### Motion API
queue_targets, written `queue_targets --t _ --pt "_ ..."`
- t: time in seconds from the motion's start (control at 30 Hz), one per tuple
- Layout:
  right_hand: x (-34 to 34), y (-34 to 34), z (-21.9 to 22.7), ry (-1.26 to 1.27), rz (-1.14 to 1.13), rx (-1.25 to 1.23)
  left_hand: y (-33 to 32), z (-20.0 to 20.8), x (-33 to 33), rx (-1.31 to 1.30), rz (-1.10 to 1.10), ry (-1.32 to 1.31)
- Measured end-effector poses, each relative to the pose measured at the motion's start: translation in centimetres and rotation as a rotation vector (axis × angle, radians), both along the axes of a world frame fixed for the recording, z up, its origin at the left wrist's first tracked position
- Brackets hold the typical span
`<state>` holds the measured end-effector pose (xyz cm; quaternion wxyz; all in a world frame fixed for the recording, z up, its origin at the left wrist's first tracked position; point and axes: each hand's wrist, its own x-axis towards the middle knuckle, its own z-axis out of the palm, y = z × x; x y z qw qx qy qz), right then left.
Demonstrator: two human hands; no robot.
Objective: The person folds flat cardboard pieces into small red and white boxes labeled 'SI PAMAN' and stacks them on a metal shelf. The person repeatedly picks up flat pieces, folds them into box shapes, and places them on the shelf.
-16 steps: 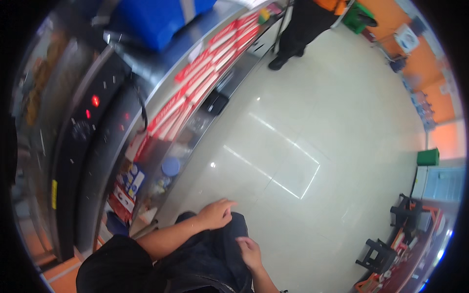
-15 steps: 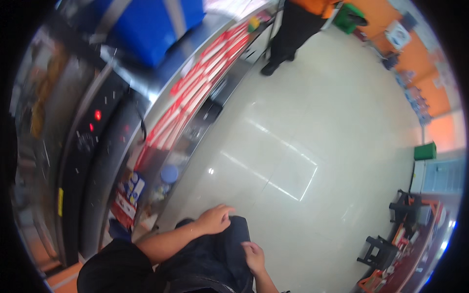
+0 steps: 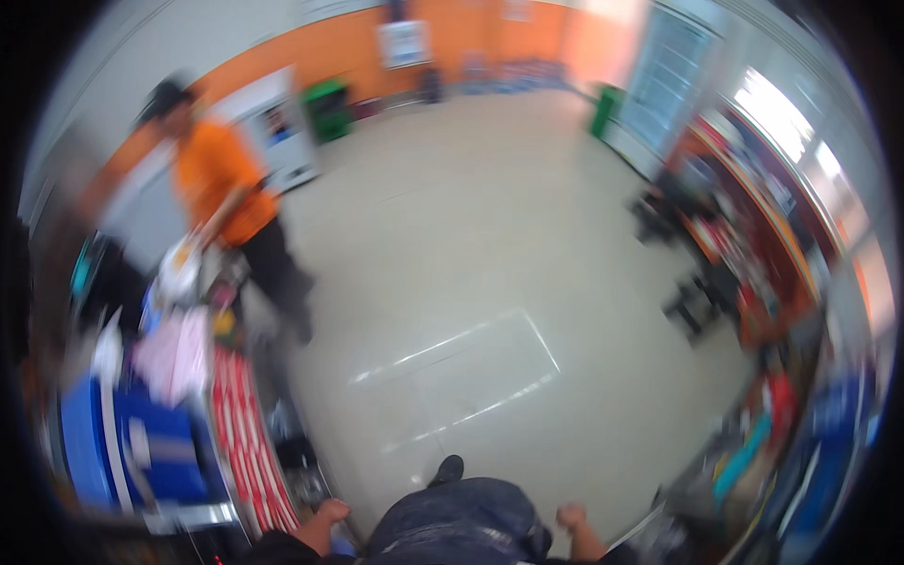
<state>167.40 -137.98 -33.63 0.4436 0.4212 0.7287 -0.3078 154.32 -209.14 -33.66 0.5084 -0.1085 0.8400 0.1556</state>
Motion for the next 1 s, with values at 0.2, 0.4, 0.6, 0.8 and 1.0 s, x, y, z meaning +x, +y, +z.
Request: queue_targets --t 0.2,0.4,0.6,0.8,1.0 --pt "-22.1 0.3 18.6 0.847 -0.508 -0.093 7.1 5.3 -26.2 0.114 0.821 0.225" --pt "-28.3 6.0 13.4 0.736 -0.304 0.188 21.7 2.1 -45.8 0.245 0.283 0.273" --pt "-19.9 6.2 6.9 -0.200 -0.272 0.145 38.8 0.4 -57.0 0.404 0.172 0.106" --pt "-25.4 3.8 12.8 0.524 -1.242 0.317 54.9 3.4 -74.8 0.414 -0.169 0.065" --pt "-28.1 4.6 1.5 0.263 -0.580 0.189 80.1 8.0 -90.7 0.490 -0.191 0.180"
